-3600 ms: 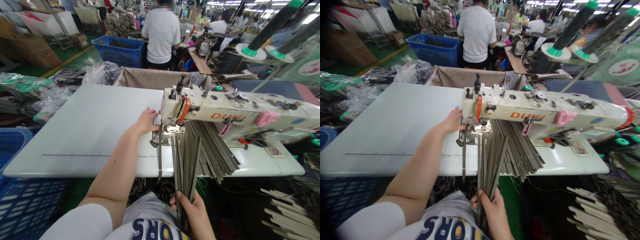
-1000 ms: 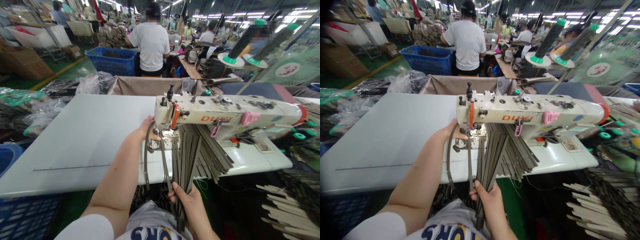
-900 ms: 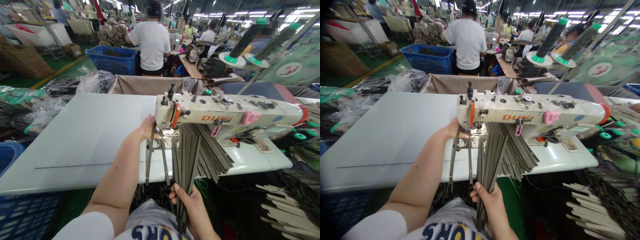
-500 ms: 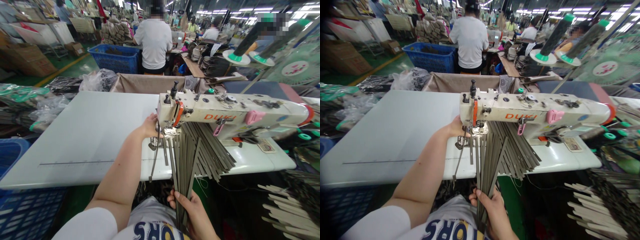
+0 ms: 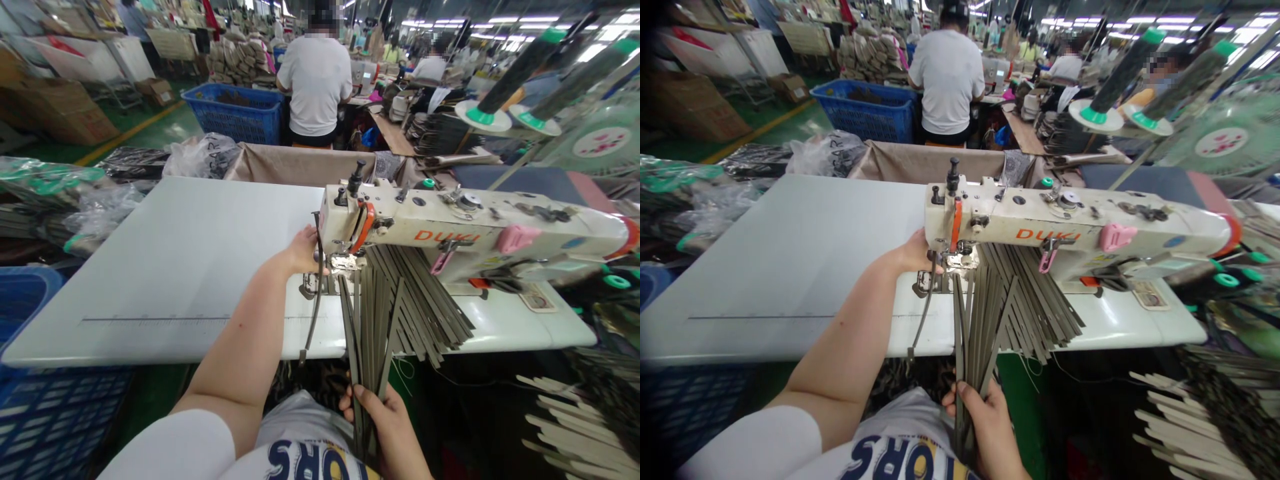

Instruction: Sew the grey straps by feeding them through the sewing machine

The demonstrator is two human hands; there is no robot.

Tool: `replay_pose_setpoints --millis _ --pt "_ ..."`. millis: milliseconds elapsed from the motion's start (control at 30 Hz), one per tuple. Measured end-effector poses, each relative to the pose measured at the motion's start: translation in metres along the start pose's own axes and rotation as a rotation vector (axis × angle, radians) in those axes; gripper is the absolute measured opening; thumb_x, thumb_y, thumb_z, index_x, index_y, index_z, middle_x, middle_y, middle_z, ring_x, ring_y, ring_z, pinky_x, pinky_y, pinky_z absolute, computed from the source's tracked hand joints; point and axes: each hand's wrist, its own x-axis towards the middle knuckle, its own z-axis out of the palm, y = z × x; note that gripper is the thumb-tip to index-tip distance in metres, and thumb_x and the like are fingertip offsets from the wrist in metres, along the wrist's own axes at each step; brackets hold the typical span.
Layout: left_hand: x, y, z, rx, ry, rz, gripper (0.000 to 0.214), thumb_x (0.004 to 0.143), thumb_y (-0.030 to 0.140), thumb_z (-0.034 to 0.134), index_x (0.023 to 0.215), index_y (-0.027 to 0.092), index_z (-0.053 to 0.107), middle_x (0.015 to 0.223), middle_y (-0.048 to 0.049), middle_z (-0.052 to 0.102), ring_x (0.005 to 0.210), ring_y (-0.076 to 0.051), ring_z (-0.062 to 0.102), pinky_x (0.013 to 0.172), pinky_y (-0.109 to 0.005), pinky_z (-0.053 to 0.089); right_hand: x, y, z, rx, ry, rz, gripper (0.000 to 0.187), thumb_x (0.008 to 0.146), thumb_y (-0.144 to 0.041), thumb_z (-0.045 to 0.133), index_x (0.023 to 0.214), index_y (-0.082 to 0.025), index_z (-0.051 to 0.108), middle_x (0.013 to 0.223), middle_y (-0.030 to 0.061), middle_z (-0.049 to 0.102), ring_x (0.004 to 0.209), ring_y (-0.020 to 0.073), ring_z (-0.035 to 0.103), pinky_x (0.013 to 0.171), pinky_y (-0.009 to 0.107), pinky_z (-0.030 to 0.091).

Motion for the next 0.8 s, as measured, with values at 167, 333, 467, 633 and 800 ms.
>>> replay_pose_setpoints --millis 167,333,467,633,800 --pt "0.000 0.004 -0.001 -0.001 0.004 -0.023 0.113 0.059 0.039 0.109 0.161 0.012 0.068 0.176 -0.0225 0.056 0.164 -0.049 0.051 0.141 -0.057 0.043 -0.001 -0.002 0.002 0.013 -0.005 0.035 0.059 0.059 -0.059 0.117 0.082 -0.016 0.084 0.069 0.0090 0.086 0.060 0.0159 0.073 0.060 0.022 0.056" --pt "0.001 0.001 -0.001 -0.034 0.031 -0.016 0.108 0.061 0.038 0.108 0.158 0.012 0.070 0.174 -0.0223 0.058 0.162 -0.050 0.053 0.140 -0.058 0.044 -0.002 -0.002 0.005 0.047 0.030 0.002 0.060 0.056 -0.053 0.120 0.087 -0.018 0.082 0.074 0.0063 0.087 0.060 0.0169 0.076 0.058 0.024 0.059" --pt "0.003 -0.001 0.000 -0.042 0.082 -0.054 0.105 0.064 0.035 0.107 0.158 0.009 0.068 0.171 -0.0240 0.061 0.161 -0.049 0.055 0.140 -0.058 0.043 0.000 0.002 0.004 0.021 0.031 0.004 0.062 0.059 -0.057 0.118 0.087 -0.017 0.080 0.072 0.0065 0.086 0.053 0.0137 0.072 0.054 0.022 0.056" --pt "0.003 0.002 0.000 -0.077 0.124 -0.103 0.099 0.066 0.029 0.105 0.155 0.011 0.068 0.168 -0.0232 0.063 0.161 -0.050 0.055 0.141 -0.060 0.042 0.003 0.007 0.002 0.010 0.056 -0.012 0.064 0.058 -0.057 0.118 0.091 -0.019 0.079 0.075 0.0051 0.087 0.050 0.0126 0.069 0.052 0.022 0.056" --pt "-0.001 -0.001 -0.005 -0.265 0.098 -0.016 0.096 0.065 0.029 0.103 0.152 0.011 0.067 0.165 -0.0226 0.065 0.156 -0.046 0.058 0.137 -0.061 0.046 0.003 0.007 0.005 0.018 0.071 -0.031 0.067 0.056 -0.059 0.118 0.094 -0.020 0.079 0.076 0.0041 0.086 0.051 0.0135 0.070 0.053 0.024 0.059"
